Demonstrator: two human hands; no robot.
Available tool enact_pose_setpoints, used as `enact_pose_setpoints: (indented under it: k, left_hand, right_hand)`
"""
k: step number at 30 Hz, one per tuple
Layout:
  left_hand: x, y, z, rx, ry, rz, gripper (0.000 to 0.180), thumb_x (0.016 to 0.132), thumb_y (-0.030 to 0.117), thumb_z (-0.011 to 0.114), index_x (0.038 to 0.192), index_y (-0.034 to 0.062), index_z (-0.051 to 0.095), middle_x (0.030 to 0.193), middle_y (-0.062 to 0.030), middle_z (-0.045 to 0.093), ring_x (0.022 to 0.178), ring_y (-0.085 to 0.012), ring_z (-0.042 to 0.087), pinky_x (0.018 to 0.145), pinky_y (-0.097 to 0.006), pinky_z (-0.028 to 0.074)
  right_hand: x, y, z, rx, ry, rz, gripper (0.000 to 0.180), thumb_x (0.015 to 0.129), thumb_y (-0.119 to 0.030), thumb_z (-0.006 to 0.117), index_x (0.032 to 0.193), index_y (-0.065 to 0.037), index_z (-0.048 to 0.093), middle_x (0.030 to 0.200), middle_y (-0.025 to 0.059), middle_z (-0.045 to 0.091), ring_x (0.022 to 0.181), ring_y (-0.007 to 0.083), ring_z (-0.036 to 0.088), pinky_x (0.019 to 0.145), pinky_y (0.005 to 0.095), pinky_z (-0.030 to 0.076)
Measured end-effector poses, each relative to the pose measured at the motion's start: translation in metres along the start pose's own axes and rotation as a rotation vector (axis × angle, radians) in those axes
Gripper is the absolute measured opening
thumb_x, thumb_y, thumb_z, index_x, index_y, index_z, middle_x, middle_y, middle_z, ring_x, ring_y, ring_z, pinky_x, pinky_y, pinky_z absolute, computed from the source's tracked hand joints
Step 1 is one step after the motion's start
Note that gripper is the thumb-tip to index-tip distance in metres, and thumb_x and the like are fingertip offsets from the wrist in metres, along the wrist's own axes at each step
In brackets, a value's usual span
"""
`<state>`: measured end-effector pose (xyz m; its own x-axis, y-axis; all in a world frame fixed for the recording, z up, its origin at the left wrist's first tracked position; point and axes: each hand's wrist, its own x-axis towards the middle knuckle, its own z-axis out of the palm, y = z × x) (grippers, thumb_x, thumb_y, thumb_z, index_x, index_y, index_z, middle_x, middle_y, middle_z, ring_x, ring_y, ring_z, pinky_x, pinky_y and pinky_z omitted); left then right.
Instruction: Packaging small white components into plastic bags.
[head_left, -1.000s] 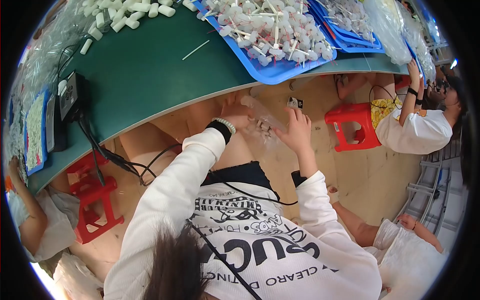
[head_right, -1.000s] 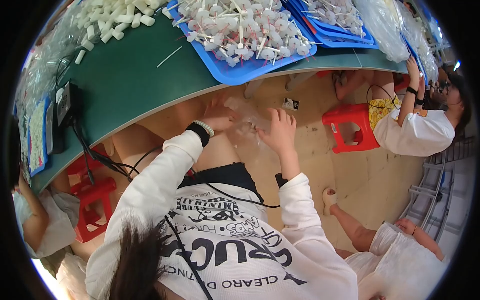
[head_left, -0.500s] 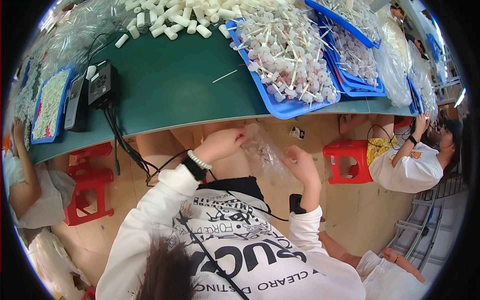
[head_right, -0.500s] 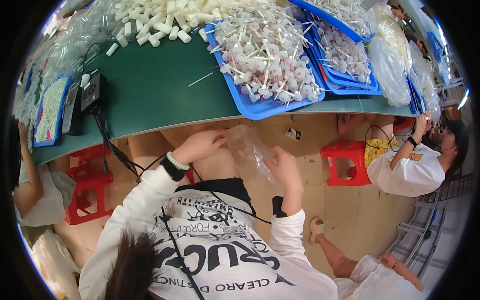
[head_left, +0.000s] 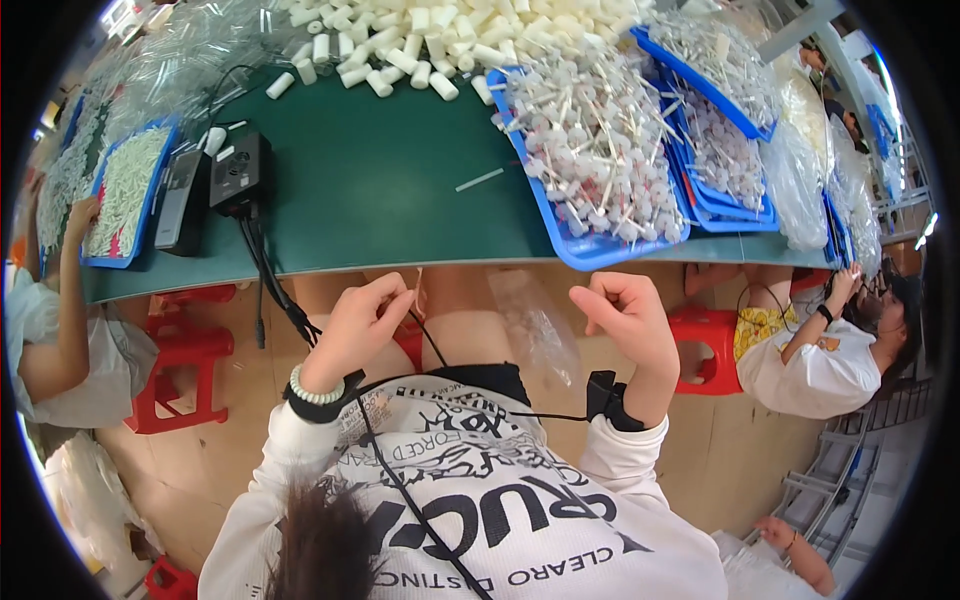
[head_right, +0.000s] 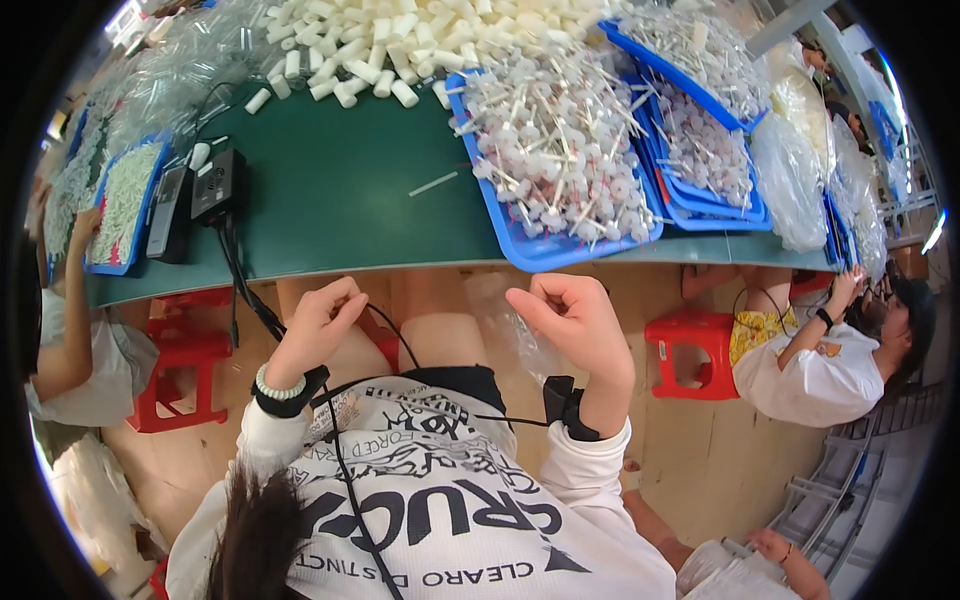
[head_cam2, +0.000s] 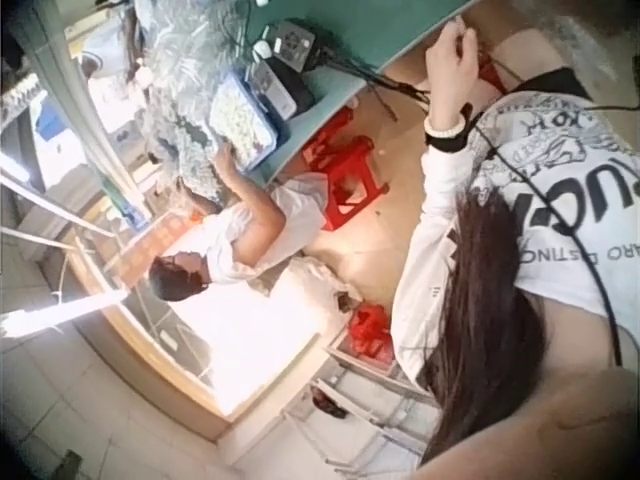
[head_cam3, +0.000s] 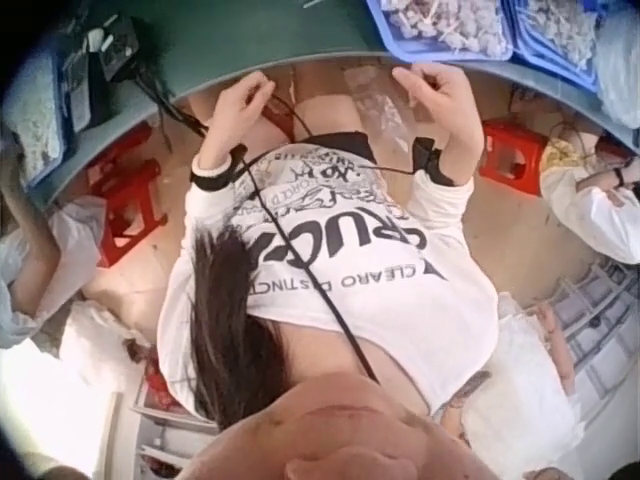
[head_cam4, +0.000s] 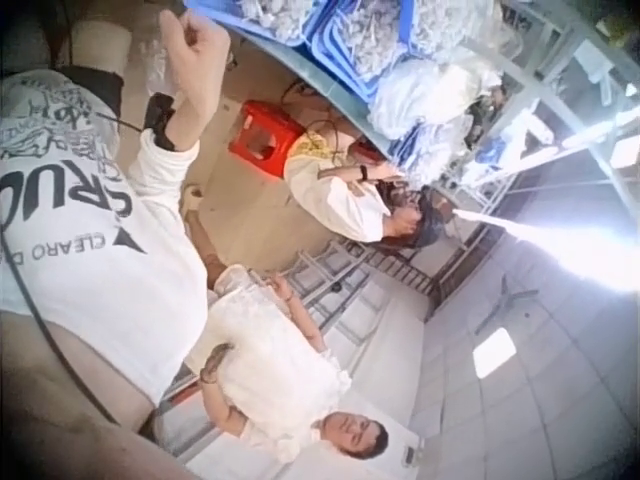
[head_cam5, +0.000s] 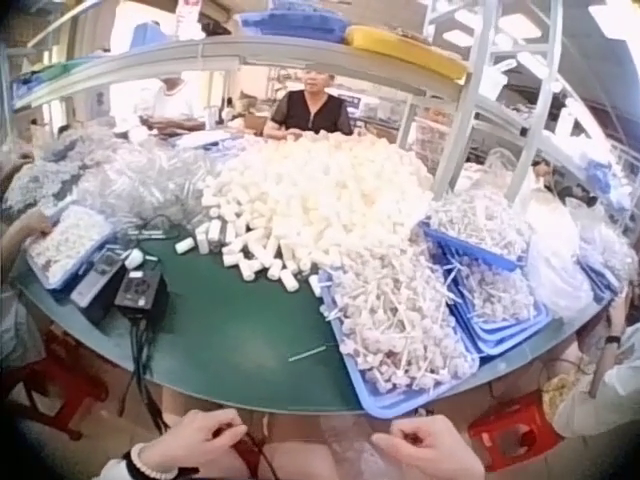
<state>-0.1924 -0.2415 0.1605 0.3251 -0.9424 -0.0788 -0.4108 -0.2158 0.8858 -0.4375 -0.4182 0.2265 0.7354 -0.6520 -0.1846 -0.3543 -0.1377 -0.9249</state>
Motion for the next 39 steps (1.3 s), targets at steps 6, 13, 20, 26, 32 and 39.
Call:
enact_pose_setpoints:
  k: [6, 13, 20, 26, 32, 39]
  left_hand:
    - [-0.007, 0.025, -0.022, -0.029, 0.242, 0.069, 0.020, 0.082, -0.002, 0.055, 0.101, 0.0036, 0.055, 0.078, -0.0011, 0.052, 0.066, -0.0097, 0.045, 0.058, -0.023, 0.038]
    - [0.004, 0.019, -0.031, 0.296, 0.465, 0.330, 0.029, 0.077, 0.002, 0.061, 0.105, 0.0038, 0.055, 0.115, -0.0117, 0.055, 0.106, -0.0305, 0.050, 0.090, -0.035, 0.040]
    - [0.012, 0.004, -0.017, 0.301, 0.488, 0.276, 0.031, 0.076, 0.008, 0.063, 0.106, 0.0042, 0.055, 0.122, -0.0128, 0.051, 0.111, -0.0331, 0.048, 0.093, -0.038, 0.040]
    - [0.010, 0.005, -0.018, 0.319, 0.470, 0.269, 0.030, 0.076, 0.008, 0.063, 0.104, 0.0025, 0.055, 0.122, -0.0161, 0.050, 0.110, -0.0346, 0.048, 0.092, -0.039, 0.041]
    - [0.016, 0.019, -0.037, 0.369, 0.393, 0.189, 0.026, 0.079, 0.013, 0.064, 0.101, 0.0031, 0.057, 0.112, -0.0137, 0.057, 0.102, -0.0322, 0.053, 0.085, -0.036, 0.045]
    - [0.050, 0.051, -0.056, 0.425, 0.357, 0.239, 0.026, 0.080, 0.020, 0.064, 0.097, 0.0025, 0.056, 0.095, -0.0137, 0.059, 0.077, -0.0313, 0.057, 0.069, -0.038, 0.047]
  right_hand:
    - [0.045, -0.074, 0.020, 0.547, -0.150, -0.165, 0.013, 0.090, -0.012, 0.055, 0.080, -0.004, 0.051, 0.058, -0.0054, 0.045, 0.049, 0.0015, 0.037, 0.044, 0.0192, 0.029]
    - [0.153, -0.092, 0.064, 0.219, 0.162, -0.219, 0.027, 0.082, -0.016, 0.061, 0.101, 0.001, 0.051, 0.063, 0.0026, 0.054, 0.052, 0.0113, 0.050, 0.050, 0.0248, 0.041]
    - [0.267, -0.079, 0.132, -0.059, 0.665, 0.157, 0.059, 0.073, -0.014, 0.061, 0.125, 0.001, 0.037, 0.125, 0.0236, 0.038, 0.116, 0.0397, 0.039, 0.095, 0.0471, 0.036]
    - [0.291, -0.034, 0.152, -0.372, 0.909, 0.066, 0.041, 0.071, -0.013, 0.063, 0.108, -0.004, 0.049, 0.113, 0.0169, 0.043, 0.104, 0.0347, 0.044, 0.086, 0.0437, 0.039]
    - [0.284, -0.030, 0.149, -0.356, 0.854, -0.001, 0.026, 0.073, -0.008, 0.060, 0.098, -0.004, 0.055, 0.115, 0.0169, 0.043, 0.104, 0.0345, 0.044, 0.087, 0.0425, 0.037]
    - [0.274, -0.019, 0.132, -0.061, 0.765, -0.149, 0.024, 0.076, -0.011, 0.056, 0.099, -0.001, 0.056, 0.101, 0.0203, 0.054, 0.095, 0.0371, 0.053, 0.084, 0.0438, 0.041]
